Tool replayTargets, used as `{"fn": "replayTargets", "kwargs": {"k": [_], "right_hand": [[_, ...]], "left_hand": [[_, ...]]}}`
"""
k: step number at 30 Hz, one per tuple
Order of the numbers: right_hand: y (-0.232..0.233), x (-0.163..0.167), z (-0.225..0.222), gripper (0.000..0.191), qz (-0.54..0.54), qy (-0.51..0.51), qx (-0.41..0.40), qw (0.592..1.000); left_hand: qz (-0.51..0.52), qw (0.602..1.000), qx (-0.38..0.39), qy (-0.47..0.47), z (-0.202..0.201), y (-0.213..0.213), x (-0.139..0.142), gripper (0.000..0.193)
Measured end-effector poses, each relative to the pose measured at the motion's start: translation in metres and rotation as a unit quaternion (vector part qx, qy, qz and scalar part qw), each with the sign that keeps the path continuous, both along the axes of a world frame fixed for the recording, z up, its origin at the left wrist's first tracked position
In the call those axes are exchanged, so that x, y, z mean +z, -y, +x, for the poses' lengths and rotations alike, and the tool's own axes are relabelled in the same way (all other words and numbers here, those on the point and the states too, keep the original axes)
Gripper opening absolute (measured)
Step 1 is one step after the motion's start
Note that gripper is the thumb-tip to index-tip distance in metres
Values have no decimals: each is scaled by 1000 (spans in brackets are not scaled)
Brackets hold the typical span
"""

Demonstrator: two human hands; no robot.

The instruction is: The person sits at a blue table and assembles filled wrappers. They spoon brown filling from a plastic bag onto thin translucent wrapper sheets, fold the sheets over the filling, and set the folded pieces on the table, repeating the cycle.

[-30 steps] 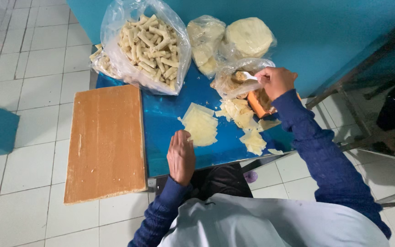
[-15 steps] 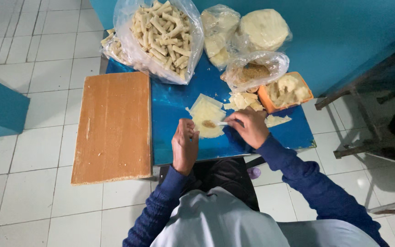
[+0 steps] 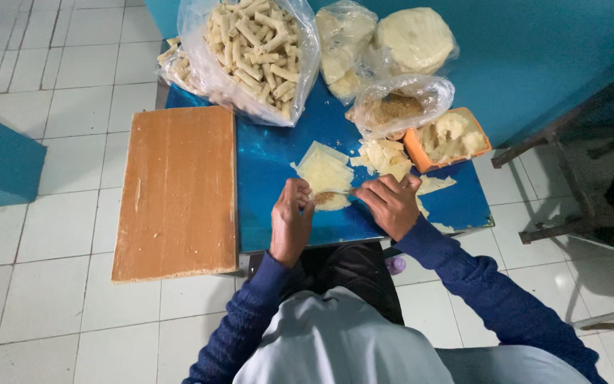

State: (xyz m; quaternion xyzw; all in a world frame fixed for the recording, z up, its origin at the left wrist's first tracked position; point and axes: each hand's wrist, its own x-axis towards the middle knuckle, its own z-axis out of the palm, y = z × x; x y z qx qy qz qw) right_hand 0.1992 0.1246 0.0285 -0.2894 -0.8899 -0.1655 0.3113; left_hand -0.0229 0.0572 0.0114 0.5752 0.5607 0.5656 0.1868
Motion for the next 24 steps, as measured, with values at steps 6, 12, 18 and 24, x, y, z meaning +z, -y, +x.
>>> {"fn": "replayTargets", "kwargs": {"k": [6,12,18,24], "right_hand": [[1,16,10,23,1,-14,-8,1000],[2,16,6,28,-6,-7,1,1000],[8,14,5,28,-3,30,-9,1000],[-7,29,33,14,-53,-61,-64,995]], "left_hand": [[-6,1000,-15,-7,-2,-1,3,34],[8,1000,-8,-8,-2,-2,4,32],[8,1000,-24,1,-5,0,5,31],[13,999,-22,-19,-4,-3,5,31]]}}
